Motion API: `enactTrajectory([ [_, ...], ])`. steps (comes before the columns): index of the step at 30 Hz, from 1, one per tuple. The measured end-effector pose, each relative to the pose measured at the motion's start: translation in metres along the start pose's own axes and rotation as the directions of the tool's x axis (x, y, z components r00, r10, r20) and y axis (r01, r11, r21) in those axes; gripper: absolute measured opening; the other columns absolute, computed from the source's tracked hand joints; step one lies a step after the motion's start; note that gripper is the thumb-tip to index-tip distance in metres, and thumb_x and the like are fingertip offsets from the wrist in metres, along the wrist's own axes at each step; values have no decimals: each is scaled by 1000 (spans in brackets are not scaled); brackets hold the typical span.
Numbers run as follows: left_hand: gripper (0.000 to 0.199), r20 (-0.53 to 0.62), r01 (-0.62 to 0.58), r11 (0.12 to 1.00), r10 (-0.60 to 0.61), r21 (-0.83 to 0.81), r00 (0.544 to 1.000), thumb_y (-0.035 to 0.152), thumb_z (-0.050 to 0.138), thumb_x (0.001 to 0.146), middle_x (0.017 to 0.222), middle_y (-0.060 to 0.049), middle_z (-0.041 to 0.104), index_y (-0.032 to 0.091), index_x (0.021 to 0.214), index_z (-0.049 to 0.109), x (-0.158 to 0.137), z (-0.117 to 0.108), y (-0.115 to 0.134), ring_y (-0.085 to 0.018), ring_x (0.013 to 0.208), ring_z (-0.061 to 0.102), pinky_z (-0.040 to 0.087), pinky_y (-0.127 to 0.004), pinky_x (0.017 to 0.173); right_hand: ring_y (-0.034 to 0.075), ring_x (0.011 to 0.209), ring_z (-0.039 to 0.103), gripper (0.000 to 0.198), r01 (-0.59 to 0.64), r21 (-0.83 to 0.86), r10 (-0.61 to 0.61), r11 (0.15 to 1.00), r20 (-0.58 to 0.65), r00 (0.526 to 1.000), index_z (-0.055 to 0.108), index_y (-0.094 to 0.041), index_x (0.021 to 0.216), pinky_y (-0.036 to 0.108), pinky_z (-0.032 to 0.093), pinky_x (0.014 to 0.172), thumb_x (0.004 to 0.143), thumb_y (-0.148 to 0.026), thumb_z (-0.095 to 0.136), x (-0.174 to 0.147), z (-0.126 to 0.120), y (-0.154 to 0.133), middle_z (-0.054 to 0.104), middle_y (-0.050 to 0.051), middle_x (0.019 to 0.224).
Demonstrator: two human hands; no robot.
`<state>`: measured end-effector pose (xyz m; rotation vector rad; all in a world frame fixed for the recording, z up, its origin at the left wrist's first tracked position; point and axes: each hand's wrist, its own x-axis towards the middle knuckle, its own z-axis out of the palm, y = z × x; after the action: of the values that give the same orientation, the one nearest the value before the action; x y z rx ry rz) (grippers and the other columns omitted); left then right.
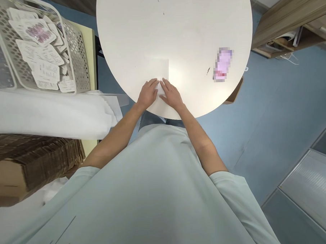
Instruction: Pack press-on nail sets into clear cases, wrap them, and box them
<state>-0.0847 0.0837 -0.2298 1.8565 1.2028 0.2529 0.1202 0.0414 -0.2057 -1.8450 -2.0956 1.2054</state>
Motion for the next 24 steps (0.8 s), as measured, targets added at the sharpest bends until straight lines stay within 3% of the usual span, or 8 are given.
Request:
enactTrajectory([
  [5,66,35,7,999,-8,36,999,46,47,117,193,-17,41,21,179,50,-57,18,10,-35,182,37,22,-63,151,31,188,23,75,4,-68,-2,998,35,999,33,-14,188,61,26,152,116,-22,49,-43,22,-9,24,19,200],
  [9,81,116,-17,997,9,72,993,44,67,106,193,-20,40,16,179,48,-100,26,14,-36,182,38,20,-62,153,33,188,22,71,69,-75,-63,995,89,994,35,-8,187,61,29,151,120,-29,42,-84,39,-9,23,22,198],
  [11,78,144,-23,998,14,63,990,37,68,104,191,-20,43,16,177,50,-111,27,14,-35,181,41,22,-61,152,34,187,25,70,92,-79,-84,993,97,992,38,-8,185,61,33,149,122,-36,41,-96,45,-5,25,24,198],
  [14,68,104,44,999,-45,15,994,31,67,105,187,-18,52,18,170,58,-113,24,14,-34,175,50,32,-60,150,37,182,39,69,83,-92,-75,992,90,993,44,-10,182,61,45,143,124,-46,38,-99,48,-2,32,25,195],
  [19,49,-20,227,962,-232,-149,972,42,78,105,163,-14,76,23,149,74,-93,16,15,-34,153,71,55,-51,134,37,154,72,66,-32,-131,34,991,14,999,54,-13,173,52,66,121,127,-49,24,-80,37,-10,53,26,184],
  [21,38,-61,285,938,-302,-195,951,42,80,104,149,-12,82,25,138,78,-82,13,14,-32,141,77,60,-48,125,36,145,76,64,-81,-140,79,987,-20,997,55,-15,172,48,70,112,128,-49,23,-70,30,-15,60,24,177],
  [24,21,-108,431,884,-454,-183,885,42,84,102,120,-11,85,24,110,77,-64,11,13,-32,117,80,65,-46,109,35,131,81,61,-178,-108,172,978,-58,983,54,-18,173,46,71,103,128,-50,27,-53,22,-20,64,22,169],
])
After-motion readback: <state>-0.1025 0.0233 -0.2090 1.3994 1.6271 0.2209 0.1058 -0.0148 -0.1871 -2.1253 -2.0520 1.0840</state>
